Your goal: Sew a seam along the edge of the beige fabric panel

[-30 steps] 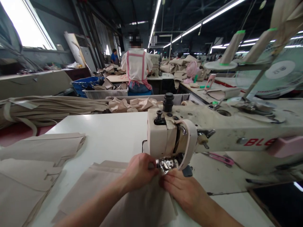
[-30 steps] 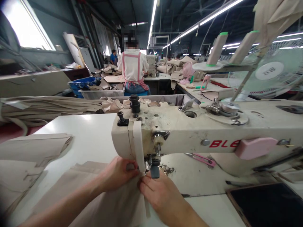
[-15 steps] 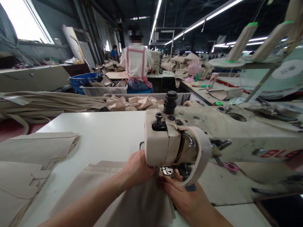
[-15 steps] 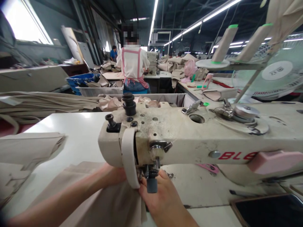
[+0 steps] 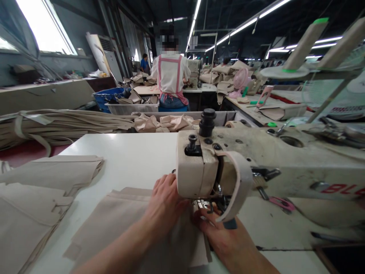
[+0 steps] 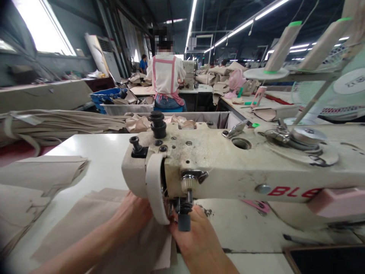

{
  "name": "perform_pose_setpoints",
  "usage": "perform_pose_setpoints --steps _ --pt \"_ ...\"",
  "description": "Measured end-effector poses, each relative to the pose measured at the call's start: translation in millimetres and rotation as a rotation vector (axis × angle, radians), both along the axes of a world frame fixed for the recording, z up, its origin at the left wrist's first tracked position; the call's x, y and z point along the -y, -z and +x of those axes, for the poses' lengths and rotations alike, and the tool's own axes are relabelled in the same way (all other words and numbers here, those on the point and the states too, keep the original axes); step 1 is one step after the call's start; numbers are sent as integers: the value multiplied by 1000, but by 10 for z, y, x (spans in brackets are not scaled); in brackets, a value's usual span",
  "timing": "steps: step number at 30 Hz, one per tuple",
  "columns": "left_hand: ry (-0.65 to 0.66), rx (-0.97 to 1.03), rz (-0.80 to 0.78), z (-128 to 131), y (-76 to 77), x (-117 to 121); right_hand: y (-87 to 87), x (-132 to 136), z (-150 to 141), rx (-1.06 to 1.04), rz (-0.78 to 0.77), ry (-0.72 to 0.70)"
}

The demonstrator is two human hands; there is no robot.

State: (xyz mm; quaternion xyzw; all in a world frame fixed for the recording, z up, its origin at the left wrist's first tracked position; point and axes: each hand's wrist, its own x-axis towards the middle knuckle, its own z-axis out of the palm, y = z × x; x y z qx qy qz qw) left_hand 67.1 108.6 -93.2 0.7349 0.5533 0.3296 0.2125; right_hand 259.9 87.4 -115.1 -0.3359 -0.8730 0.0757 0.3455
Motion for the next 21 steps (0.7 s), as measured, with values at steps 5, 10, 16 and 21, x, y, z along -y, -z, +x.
perform_pose_setpoints --steps 5,10,16,21 --pt "35 186 -217 46 219 623 89 336 -1 -476 -832 26" --pt "-49 241 -291 91 224 718 216 553 -172 -999 -1329 192" --pt "122 252 -185 33 181 659 79 498 -191 -1036 -1364 145" --pt "116 296 -326 4 4 629 66 484 -184 -872 -1256 292"
